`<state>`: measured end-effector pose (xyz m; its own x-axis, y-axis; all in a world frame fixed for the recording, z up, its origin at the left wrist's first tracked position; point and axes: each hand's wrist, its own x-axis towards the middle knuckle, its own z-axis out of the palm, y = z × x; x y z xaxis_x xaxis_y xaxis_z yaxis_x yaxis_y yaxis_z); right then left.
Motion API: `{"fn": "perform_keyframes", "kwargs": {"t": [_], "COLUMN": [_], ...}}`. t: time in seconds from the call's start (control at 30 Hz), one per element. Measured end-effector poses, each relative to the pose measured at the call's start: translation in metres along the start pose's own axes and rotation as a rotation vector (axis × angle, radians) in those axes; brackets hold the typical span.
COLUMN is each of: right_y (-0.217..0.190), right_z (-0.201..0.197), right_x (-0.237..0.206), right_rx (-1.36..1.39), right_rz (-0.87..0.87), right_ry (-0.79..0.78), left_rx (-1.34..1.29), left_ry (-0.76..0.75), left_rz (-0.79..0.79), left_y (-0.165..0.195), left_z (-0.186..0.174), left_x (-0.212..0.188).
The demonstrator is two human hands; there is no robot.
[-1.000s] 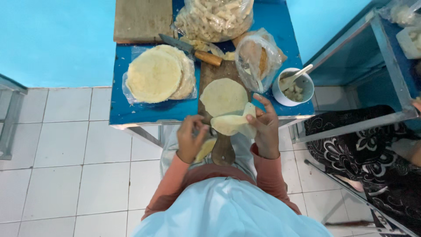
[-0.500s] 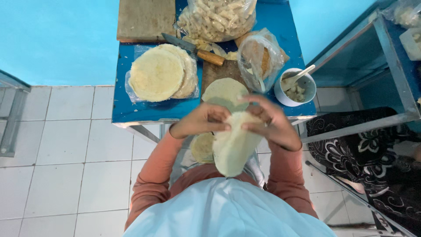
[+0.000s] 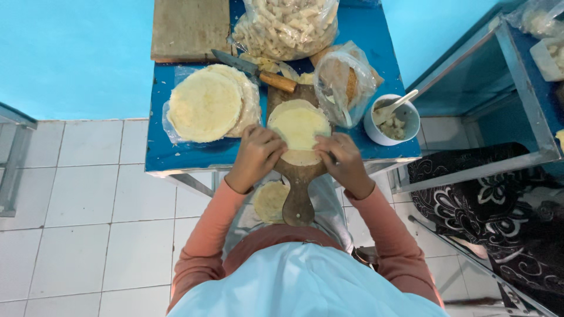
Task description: The person arranges small square food sheets on a wooden paddle board, scoops pieces from a cup with a spoon, and stacks the sheets. They then take round flat snack discs, peel and separate pieces from them by hand, and place the separated pieces on the table.
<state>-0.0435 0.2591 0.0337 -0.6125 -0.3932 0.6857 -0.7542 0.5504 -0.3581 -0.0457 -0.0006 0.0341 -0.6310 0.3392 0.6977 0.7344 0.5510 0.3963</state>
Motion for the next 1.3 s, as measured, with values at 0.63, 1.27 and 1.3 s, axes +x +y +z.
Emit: {"fn": "perform_keyframes", "kwargs": {"t": [0.63, 1.27, 1.3], "right_y": [0.007, -0.049, -0.047], "right_z": [0.052, 0.134, 0.136], "right_x": [-0.139, -0.064, -0.065], "right_rx": [0.557, 0.598, 0.6], "right_rz": [0.439, 0.766, 0.77], "right_ry": [0.196, -0.658, -0.657], "left_rx": [-0.069, -0.14, -0.137], "left_ry": [0.015, 0.103, 0.101], "left_rz": [-0.152, -0.201, -0.193], "left_y": [0.027, 0.036, 0.036], "left_z": [-0.026, -0.029, -0.029], "left_x": [-0.043, -0.054, -0.054]}}
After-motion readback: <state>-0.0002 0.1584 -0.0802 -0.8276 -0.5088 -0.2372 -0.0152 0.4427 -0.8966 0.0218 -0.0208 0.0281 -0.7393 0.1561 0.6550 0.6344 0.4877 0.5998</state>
